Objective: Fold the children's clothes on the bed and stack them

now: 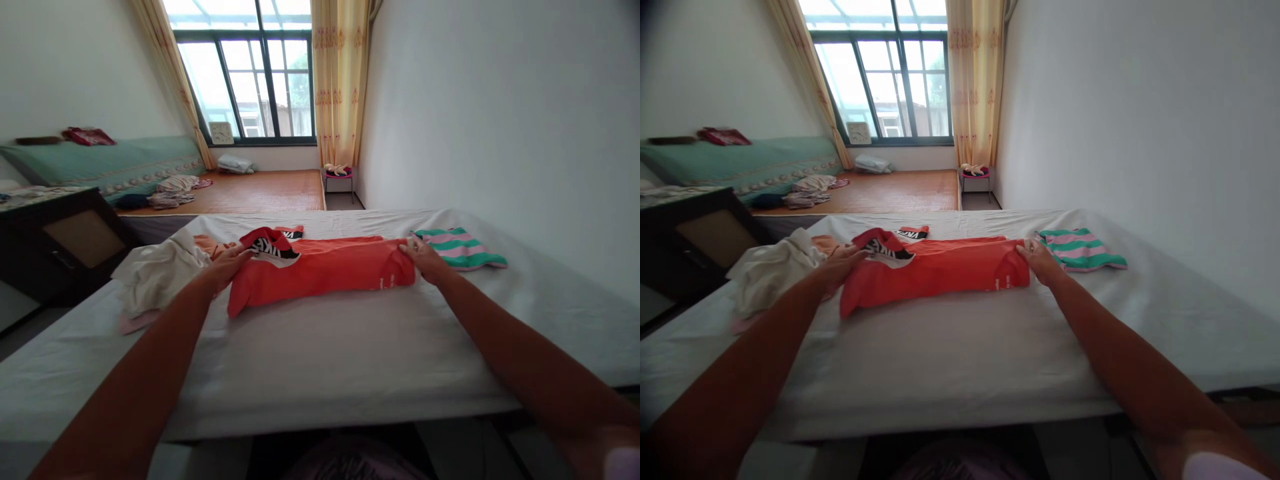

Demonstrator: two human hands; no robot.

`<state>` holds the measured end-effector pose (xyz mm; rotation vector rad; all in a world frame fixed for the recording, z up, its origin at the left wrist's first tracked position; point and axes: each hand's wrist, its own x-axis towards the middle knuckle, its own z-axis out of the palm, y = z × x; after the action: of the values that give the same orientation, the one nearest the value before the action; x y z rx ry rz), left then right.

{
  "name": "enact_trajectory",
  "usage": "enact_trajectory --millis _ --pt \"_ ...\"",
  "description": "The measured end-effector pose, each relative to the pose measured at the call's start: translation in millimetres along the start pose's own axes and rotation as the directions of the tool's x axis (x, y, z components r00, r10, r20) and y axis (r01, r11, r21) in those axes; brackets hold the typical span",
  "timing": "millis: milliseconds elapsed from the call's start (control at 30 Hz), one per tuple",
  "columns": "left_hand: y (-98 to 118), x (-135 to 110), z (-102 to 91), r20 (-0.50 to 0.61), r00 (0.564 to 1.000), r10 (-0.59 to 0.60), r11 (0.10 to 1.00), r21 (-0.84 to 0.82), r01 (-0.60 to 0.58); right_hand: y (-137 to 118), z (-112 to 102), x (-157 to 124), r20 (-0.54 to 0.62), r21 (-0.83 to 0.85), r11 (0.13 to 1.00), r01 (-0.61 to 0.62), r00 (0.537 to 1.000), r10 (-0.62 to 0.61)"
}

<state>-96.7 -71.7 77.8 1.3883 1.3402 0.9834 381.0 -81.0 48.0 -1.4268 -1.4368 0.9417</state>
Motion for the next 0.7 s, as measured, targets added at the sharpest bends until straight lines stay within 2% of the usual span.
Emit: enact_trajectory --millis 33,100,167,233,300,400,500,567,633,700 --pt "-7 3 -1.5 -0.015 0.999 -0.052 0.998 0.021 0.052 5 4 3 0.015 -0.014 0.998 -0.055 0.998 0.055" --pt "-21 0 -9.2 0.023 0.991 -0.133 0.989 0.064 0.131 13 3 2 0.083 -0.068 0.991 -0.113 0.990 0.118" --pt "-30 -9 -18.9 0.118 0.982 -0.147 0.981 0.147 0.129 18 -5 -5 0.183 -0.109 0.991 -0.084 0.978 0.103" --pt "-31 -19 -25.3 0.228 0.969 -0.094 0.966 0.258 0.034 18 -15 -11 0.304 -0.143 0.990 0.004 0.952 0.040" --pt "-28 -24 -27.3 0.349 0.936 -0.032 0.927 0.361 -0.103 16 -23 -15 0.403 -0.194 0.976 0.100 0.915 -0.013" --pt "-23 -23 -28.8 0.457 0.890 -0.009 0.873 0.438 -0.216 12 -30 -15 0.456 -0.266 0.953 0.147 0.890 -0.010" --pt "-25 -19 -38.7 0.421 0.907 -0.007 0.886 0.423 -0.189 13 -40 -13 0.476 -0.273 0.955 0.118 0.879 0.028" --pt "-28 -19 -47.7 0.386 0.921 -0.043 0.902 0.412 -0.131 16 -47 -14 0.540 -0.295 0.952 0.086 0.836 0.092" --pt "-30 -21 -53.7 0.388 0.915 -0.109 0.900 0.429 -0.075 18 -52 -15 0.604 -0.326 0.944 0.057 0.781 0.162" --pt "-30 -24 -55.1 0.402 0.902 -0.156 0.891 0.451 -0.047 21 -55 -16 0.617 -0.343 0.938 0.052 0.765 0.184"
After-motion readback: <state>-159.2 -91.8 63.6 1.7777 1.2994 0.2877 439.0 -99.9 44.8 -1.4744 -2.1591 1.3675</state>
